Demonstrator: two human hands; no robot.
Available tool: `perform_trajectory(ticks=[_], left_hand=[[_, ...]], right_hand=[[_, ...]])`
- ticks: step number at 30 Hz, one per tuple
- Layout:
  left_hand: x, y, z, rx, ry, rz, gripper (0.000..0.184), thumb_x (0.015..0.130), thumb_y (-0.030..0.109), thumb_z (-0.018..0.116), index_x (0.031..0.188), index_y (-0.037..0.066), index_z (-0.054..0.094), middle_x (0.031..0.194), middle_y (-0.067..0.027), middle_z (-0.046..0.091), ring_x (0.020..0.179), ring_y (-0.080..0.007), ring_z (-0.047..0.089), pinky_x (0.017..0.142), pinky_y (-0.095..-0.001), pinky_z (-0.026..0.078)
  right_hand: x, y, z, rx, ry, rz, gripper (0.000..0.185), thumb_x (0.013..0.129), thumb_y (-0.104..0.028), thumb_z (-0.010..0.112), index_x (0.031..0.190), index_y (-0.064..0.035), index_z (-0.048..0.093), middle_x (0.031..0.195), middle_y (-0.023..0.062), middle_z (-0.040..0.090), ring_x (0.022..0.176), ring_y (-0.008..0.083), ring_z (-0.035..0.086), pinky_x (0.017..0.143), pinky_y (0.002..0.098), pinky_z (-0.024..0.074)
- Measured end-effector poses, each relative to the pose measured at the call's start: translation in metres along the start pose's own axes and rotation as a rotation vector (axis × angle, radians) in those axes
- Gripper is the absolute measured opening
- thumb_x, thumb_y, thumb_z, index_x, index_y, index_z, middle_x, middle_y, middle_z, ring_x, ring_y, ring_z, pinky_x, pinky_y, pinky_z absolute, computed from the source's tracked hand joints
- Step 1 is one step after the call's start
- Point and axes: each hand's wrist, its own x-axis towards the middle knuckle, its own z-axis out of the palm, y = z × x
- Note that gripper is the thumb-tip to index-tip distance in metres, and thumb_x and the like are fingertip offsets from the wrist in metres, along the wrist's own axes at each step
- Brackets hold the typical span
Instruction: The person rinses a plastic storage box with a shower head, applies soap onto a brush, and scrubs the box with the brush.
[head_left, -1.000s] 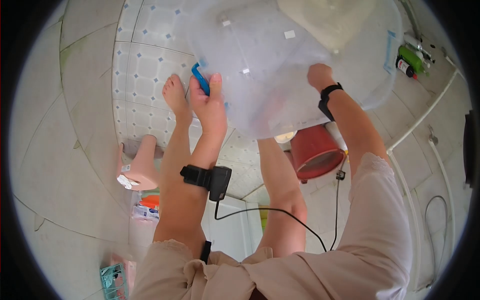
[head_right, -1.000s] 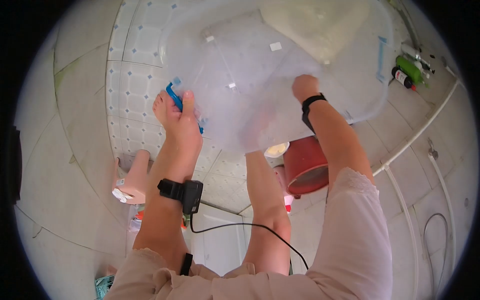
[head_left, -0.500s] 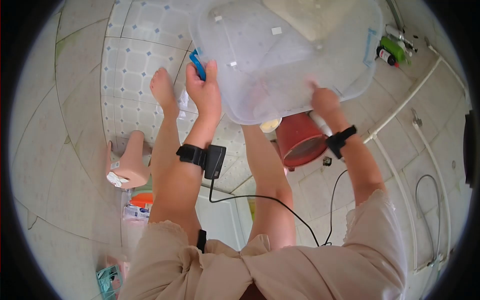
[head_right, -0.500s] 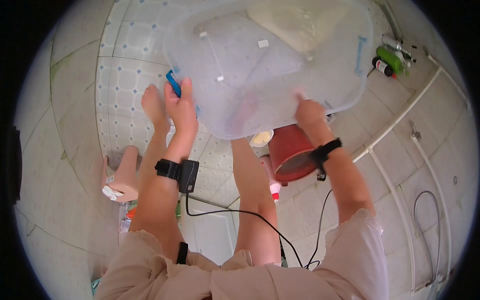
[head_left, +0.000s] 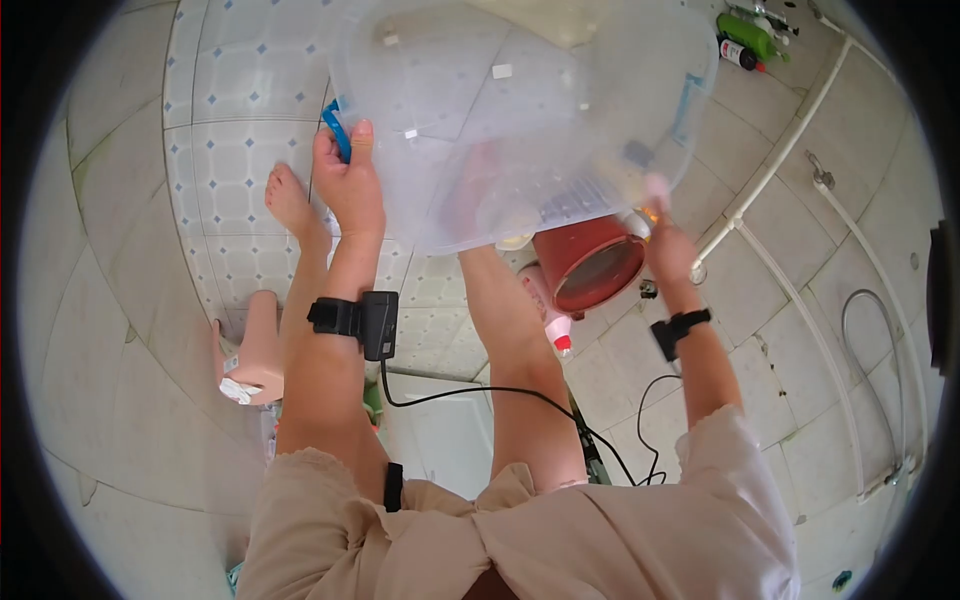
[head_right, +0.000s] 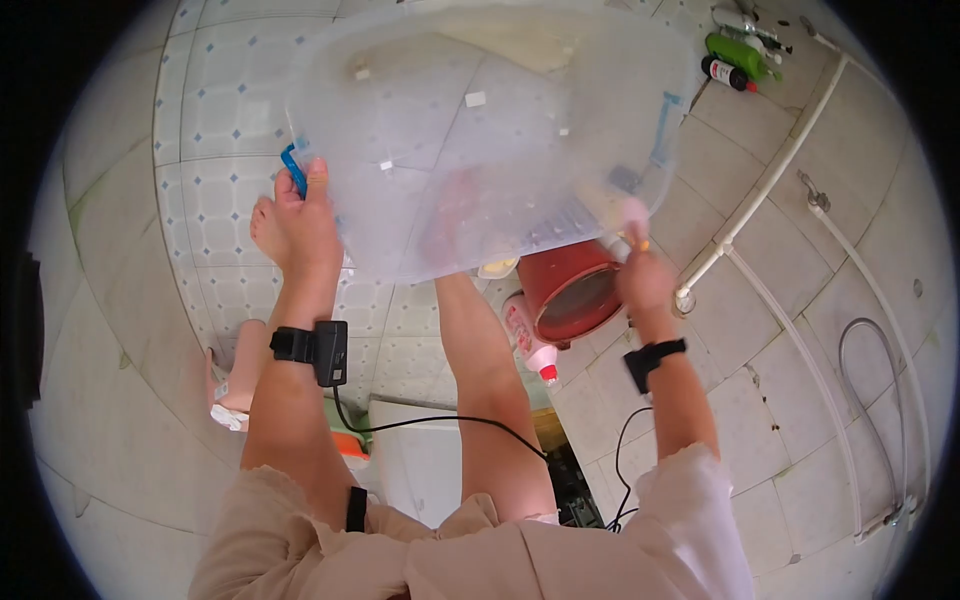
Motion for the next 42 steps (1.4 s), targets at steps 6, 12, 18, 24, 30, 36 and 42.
perform_trajectory(ticks=[6,12,18,24,30,36,42], left_hand=[[0.001,0.010,0.005,0.134,0.011,-0.043,0.040,0.092,0.050,0.069,0.085,0.010,0.070,0.062,0.0003,0.061,0.060,-0.0157,0.056,0.063,-0.0335,0.041],[0.003,0.013,0.006,0.091,-0.053,-0.105,0.042,0.091,0.057,0.067,0.098,0.016,0.072,0.073,-0.0014,0.066,0.074,-0.0181,0.060,0.074,-0.0362,0.043],[0.009,0.012,0.001,0.146,-0.147,-0.063,0.049,0.090,0.064,0.063,0.118,0.024,0.072,0.086,-0.0058,0.066,0.096,-0.0239,0.057,0.090,-0.0425,0.041],[0.016,0.007,-0.002,-0.085,-0.292,-0.164,0.041,0.095,0.040,0.070,0.123,0.010,0.064,0.094,-0.0030,0.064,0.090,-0.0140,0.056,0.085,-0.0309,0.045],[0.009,-0.001,0.003,-0.336,-0.277,-0.231,0.037,0.095,0.023,0.076,0.121,0.003,0.060,0.095,0.0011,0.062,0.085,-0.0084,0.055,0.081,-0.0244,0.047],[0.011,-0.009,0.007,-0.408,-0.232,-0.165,0.033,0.094,0.022,0.077,0.116,0.004,0.060,0.090,0.0030,0.062,0.080,-0.0072,0.054,0.076,-0.0239,0.046],[0.014,0.002,0.000,-0.475,-0.267,-0.257,0.029,0.095,0.019,0.075,0.118,0.005,0.063,0.095,0.0036,0.064,0.081,-0.0058,0.057,0.074,-0.0228,0.048]], right_hand=[[-0.060,-0.049,0.036,0.229,0.307,-0.349,0.073,0.086,-0.008,0.059,0.156,-0.0182,0.042,0.074,0.0121,0.067,0.063,0.0304,0.067,0.055,0.0451,0.0534],[0.019,-0.002,-0.011,0.361,0.424,0.219,0.050,0.100,-0.019,0.054,0.150,-0.0122,0.050,0.090,0.0186,0.073,0.074,0.0393,0.070,0.064,0.0509,0.0534],[0.127,-0.028,-0.021,0.786,0.668,0.500,0.045,0.101,-0.019,0.048,0.141,-0.0012,0.057,0.114,0.0311,0.069,0.101,0.0475,0.067,0.087,0.0510,0.0526],[0.222,-0.065,-0.079,1.051,1.084,0.532,0.047,0.101,-0.020,0.045,0.139,0.0039,0.057,0.123,0.0302,0.067,0.109,0.0465,0.065,0.093,0.0479,0.0512],[0.229,-0.096,-0.153,0.885,1.081,0.266,0.044,0.102,-0.019,0.048,0.143,-0.0055,0.058,0.100,0.0267,0.072,0.085,0.0435,0.069,0.074,0.0491,0.0526],[0.142,-0.208,-0.171,0.754,0.936,-0.346,0.057,0.096,-0.010,0.057,0.152,-0.0174,0.050,0.087,0.0182,0.070,0.067,0.0375,0.065,0.056,0.0459,0.0497],[0.129,-0.219,-0.183,0.522,0.886,-0.459,0.062,0.095,-0.007,0.059,0.154,-0.0202,0.046,0.085,0.0112,0.069,0.064,0.0348,0.064,0.054,0.0451,0.0505]])
